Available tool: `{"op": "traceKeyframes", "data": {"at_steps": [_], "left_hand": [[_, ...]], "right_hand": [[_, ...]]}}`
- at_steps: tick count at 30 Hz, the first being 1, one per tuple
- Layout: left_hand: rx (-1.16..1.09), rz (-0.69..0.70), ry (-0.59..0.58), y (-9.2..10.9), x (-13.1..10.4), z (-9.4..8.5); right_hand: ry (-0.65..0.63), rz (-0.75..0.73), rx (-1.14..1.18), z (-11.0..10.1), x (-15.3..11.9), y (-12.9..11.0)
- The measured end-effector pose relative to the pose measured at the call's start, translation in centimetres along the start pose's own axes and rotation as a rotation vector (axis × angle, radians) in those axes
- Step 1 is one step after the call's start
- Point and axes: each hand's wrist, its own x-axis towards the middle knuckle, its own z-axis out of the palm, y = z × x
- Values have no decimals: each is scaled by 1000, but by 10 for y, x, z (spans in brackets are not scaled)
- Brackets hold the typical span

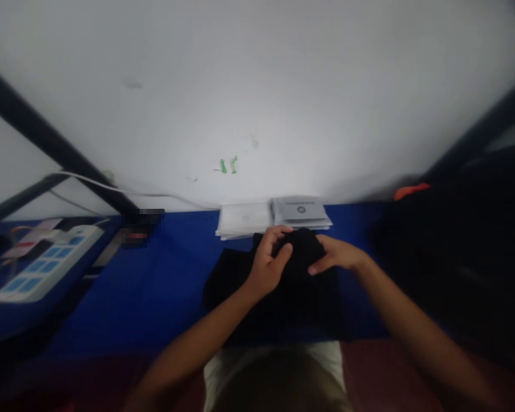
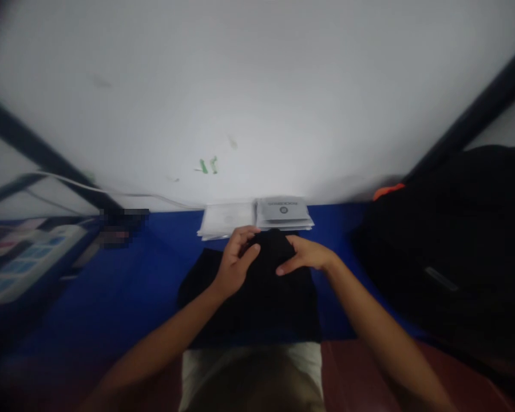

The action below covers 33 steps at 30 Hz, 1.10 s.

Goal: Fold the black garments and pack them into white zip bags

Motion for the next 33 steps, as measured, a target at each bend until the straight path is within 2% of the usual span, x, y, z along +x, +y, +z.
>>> {"op": "traceKeyframes", "data": {"at_steps": [3, 6, 8, 10, 12, 15, 20, 25, 28, 33], "left_hand": [[46, -86, 22, -18, 15, -22], [345, -52, -95, -47, 35, -68], [717, 43, -149, -66, 50, -106], [1089, 91, -307, -81, 64, -141], [1161, 74, -397, -90, 75, -167], [1215, 67, -489, -94, 85, -187], [1327, 62, -506, -91, 86, -191], [1386, 81, -504, -75, 78, -184], [1450, 133, -531, -55, 66, -169], [1506, 149, -518, -19, 34, -130]], "right_hand": [[64, 77, 404, 12, 11, 28], [177, 133, 601, 30, 5, 43], [252, 155, 681, 41, -4, 46], [294, 162, 726, 48, -13, 47], [312, 166, 746, 52, -20, 49], [336, 165, 756, 55, -28, 54], [392, 169, 763, 58, -32, 65], [389, 174, 766, 63, -30, 71], [407, 170, 773, 64, -28, 69], [442, 133, 774, 62, -22, 62]]}}
